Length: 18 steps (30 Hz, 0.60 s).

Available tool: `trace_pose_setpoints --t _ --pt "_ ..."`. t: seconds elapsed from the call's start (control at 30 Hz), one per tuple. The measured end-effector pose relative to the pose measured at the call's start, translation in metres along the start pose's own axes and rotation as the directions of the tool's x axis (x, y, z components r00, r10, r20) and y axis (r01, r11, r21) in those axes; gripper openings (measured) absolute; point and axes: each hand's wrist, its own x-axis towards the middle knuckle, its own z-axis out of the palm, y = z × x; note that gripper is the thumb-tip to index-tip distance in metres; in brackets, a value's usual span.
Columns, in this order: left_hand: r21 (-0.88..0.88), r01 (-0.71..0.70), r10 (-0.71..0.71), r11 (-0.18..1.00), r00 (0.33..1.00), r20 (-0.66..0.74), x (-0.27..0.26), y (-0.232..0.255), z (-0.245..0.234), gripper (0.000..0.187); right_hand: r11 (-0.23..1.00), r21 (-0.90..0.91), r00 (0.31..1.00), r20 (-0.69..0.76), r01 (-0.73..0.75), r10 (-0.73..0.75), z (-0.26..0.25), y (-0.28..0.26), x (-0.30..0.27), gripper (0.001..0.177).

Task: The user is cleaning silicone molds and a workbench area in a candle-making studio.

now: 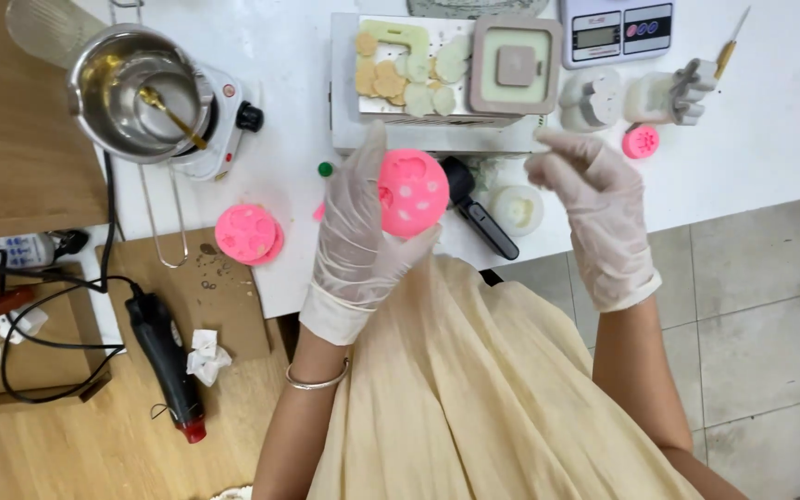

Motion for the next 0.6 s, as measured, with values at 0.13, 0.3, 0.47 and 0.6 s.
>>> trace_pose_setpoints --t 0.13,0.3,0.47,0.6 --pt "-0.001 -0.015 0.015 1.000 0.997 0.082 0.004 0.005 0.045 0.116 0.989 -0.072 0.989 -0.082 -0.127 0.121 -0.052 0.047 -0.005 0.029" --pt "-0.083 0.056 -0.043 0.995 0.989 0.144 0.001 0.017 0.080 0.120 0.780 -0.542 0.947 -0.244 -0.313 0.211 -0.115 0.078 0.003 0.035" --pt "-0.116 -0.008 0.047 0.993 0.939 0.340 0.017 0.038 0.140 0.119 0.899 -0.204 0.918 0.004 -0.388 0.397 -0.149 0.128 0.008 0.043" --pt "-0.175 -0.139 0.195 0.975 0.912 0.360 0.026 0.031 0.216 0.121 0.728 0.518 0.889 0.340 -0.449 0.306 -0.153 0.159 0.011 0.059"
